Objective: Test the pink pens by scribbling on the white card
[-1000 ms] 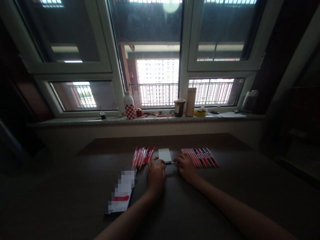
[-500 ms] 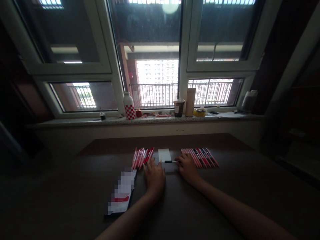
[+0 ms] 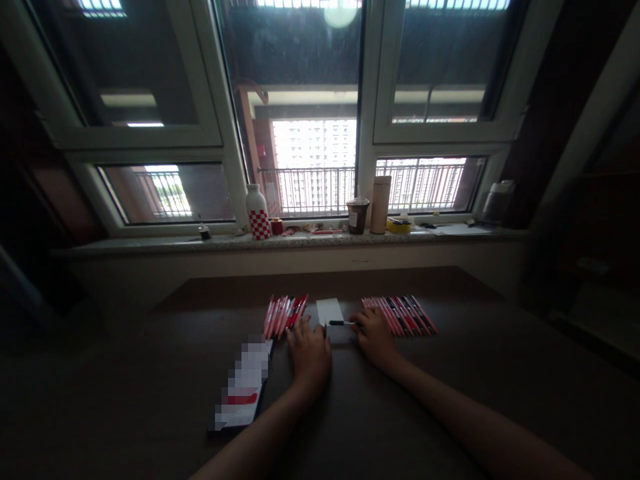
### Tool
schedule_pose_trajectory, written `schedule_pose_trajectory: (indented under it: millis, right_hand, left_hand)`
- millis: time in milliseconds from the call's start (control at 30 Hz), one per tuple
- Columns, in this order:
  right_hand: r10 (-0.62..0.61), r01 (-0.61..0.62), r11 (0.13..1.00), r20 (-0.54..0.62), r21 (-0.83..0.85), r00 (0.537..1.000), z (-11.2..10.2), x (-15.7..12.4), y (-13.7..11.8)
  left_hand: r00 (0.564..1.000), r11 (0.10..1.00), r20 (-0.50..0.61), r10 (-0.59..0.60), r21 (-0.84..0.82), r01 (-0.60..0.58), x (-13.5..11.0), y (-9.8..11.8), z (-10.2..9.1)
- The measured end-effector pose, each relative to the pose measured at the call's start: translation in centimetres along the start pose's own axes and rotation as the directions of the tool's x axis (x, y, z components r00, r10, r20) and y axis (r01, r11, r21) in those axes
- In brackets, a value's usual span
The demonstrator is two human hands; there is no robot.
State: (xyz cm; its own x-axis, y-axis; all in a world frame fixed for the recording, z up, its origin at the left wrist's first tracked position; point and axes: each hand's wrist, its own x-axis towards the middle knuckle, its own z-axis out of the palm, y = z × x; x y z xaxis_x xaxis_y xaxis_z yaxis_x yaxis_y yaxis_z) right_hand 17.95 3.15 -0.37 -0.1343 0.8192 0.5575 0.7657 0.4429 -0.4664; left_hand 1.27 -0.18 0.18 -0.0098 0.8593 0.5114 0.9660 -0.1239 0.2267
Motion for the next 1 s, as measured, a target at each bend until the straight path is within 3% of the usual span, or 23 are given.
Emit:
schedule_pose_trajectory:
  millis: [1000]
  right_hand:
    - [0.027,-0.028,0.999,-0.027,-0.046,0.999,0.04,-0.04,0.13]
  left_hand:
    - [1.0,0.999,-0.018,-0.016,0.044,0.017,0.3,0.41,-0.26]
